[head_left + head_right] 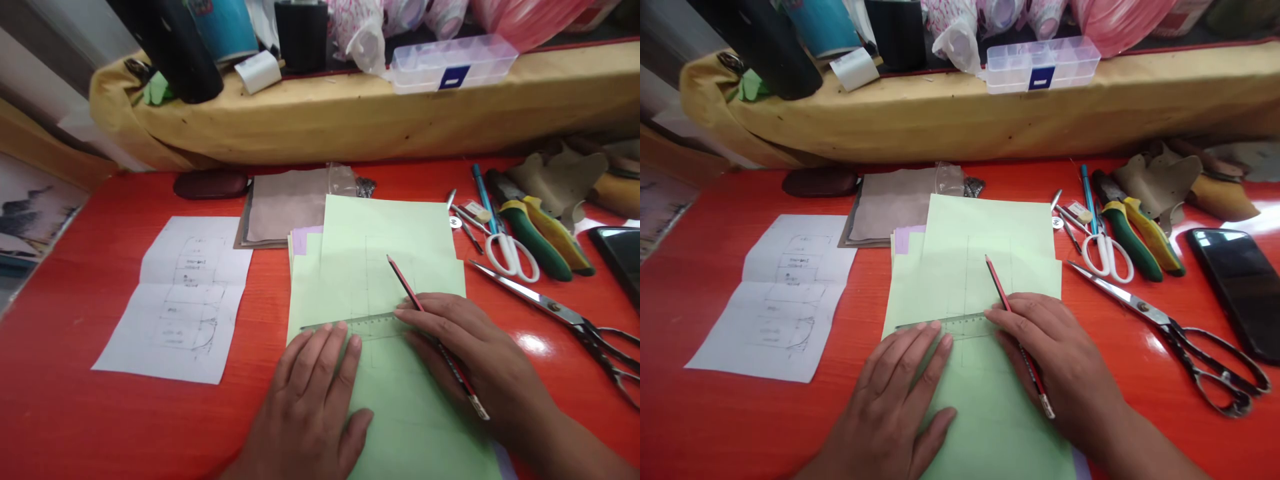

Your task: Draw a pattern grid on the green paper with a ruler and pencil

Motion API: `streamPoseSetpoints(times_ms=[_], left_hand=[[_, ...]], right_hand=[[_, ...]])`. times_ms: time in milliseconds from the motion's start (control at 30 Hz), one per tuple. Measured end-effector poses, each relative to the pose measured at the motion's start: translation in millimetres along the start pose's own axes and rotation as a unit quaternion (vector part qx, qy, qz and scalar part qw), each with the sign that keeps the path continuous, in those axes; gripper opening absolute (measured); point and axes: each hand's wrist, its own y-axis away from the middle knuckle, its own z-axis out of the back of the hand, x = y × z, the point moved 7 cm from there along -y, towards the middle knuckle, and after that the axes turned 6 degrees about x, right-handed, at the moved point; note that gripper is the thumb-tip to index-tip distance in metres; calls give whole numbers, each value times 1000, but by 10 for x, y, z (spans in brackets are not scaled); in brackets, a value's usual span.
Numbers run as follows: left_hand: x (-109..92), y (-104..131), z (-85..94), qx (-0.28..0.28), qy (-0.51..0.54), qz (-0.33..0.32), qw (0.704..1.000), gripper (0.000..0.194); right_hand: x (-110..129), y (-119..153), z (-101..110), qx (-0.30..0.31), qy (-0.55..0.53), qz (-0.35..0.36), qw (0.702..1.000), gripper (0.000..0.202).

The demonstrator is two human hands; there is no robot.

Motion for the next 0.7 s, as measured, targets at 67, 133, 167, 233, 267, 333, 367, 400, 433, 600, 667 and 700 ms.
streamPoseSetpoints(times_ms=[67,133,167,233,267,333,367,400,433,600,667,700], left_hand=[[-5,1,-7,-2,4,2,1000,51],[-10,4,-15,-5,7,4,1000,50],[-13,7,-18,-7,8,4,1000,50],[-16,13,-23,-13,8,6,1000,50],[-15,16,-24,-15,9,7,1000,50],[-11,17,-21,-15,9,9,1000,50],[-7,16,-17,-14,8,9,1000,50],[-5,12,-13,-10,5,7,1000,50],[-4,6,-8,-6,1,4,1000,50],[-9,-9,0,9,-14,-9,1000,52],[-10,0,-2,6,-9,-7,1000,52],[-9,6,-3,4,-6,-4,1000,52]], right_hand=[[0,0,-1,-2,-2,-2,1000,36],[-5,3,-5,-3,-2,-5,1000,35],[-4,3,-3,-5,-1,-5,1000,35],[4,-4,-2,-1,6,-1,1000,34],[11,-10,0,0,10,3,1000,33],[23,-22,2,5,16,10,1000,32],[24,-25,2,6,17,11,1000,32],[21,-24,3,4,15,9,1000,33],[13,-21,3,2,11,5,1000,33],[-22,12,-23,5,-8,-15,1000,38],[-26,16,-22,1,-9,-16,1000,39],[-28,16,-19,-1,-8,-17,1000,38]])
